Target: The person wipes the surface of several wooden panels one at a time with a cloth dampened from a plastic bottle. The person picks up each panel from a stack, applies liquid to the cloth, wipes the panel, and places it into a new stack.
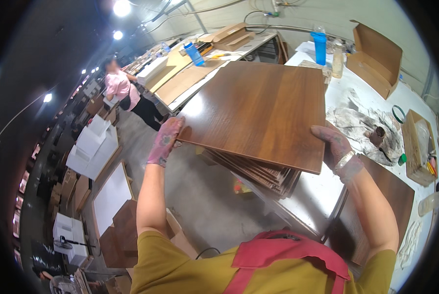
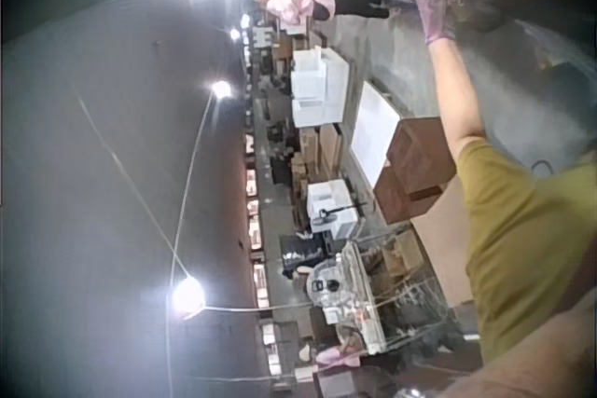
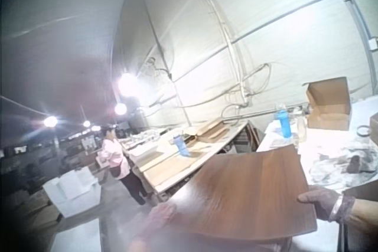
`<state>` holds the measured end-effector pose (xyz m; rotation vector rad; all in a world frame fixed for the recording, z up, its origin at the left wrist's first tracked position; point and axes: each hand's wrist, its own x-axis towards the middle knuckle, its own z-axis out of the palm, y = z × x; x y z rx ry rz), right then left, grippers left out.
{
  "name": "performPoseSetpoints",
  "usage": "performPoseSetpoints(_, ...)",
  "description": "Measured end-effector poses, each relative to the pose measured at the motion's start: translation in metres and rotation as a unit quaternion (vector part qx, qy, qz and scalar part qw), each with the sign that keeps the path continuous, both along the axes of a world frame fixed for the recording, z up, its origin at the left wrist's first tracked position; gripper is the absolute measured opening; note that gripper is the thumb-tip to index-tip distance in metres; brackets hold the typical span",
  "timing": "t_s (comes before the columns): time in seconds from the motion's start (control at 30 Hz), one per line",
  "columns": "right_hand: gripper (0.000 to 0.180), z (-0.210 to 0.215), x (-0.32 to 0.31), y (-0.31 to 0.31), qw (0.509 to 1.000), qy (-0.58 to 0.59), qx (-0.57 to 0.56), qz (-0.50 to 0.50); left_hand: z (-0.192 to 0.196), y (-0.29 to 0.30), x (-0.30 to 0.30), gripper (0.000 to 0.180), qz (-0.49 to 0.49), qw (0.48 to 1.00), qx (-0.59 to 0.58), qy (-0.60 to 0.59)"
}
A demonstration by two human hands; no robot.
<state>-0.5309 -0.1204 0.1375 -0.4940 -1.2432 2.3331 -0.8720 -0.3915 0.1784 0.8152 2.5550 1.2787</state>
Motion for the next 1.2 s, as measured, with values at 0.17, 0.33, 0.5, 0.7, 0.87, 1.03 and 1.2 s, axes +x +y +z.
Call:
performPoseSetpoints(0.17,0.043,-0.011,0.028,-0.004,1.000,0.025,0.009,0.009,-0.026,-0.018,0.023,0.019,-0.023,0.990,0.128,0.058)
performPoseSetpoints(0.33,0.079,-0.037,0.123,-0.016,0.993,0.014,0.074,-0.091,0.052,-0.023,0.137,0.035,-0.079,0.990,0.117,0.025)
performPoseSetpoints(0.5,0.072,-0.079,0.280,-0.010,0.984,-0.022,0.062,-0.168,-0.005,0.024,0.214,0.063,-0.296,0.870,0.171,-0.356)
performPoseSetpoints(0.7,0.062,-0.092,0.410,-0.033,0.920,-0.271,0.132,-0.251,-0.086,0.097,0.330,0.038,-0.273,0.831,0.166,-0.455)
performPoseSetpoints(0.87,0.069,-0.108,0.547,0.014,0.612,-0.581,0.363,-0.395,-0.121,0.131,0.404,0.030,-0.259,0.824,0.106,-0.493)
performPoseSetpoints(1.03,0.070,-0.165,0.553,0.018,0.458,-0.775,0.405,-0.162,-0.157,0.138,0.431,0.030,-0.235,0.826,0.069,-0.507)
performPoseSetpoints(1.2,0.039,-0.250,0.641,0.053,0.386,-0.704,0.528,-0.278,-0.177,0.155,0.423,0.033,-0.213,0.825,0.029,-0.523)
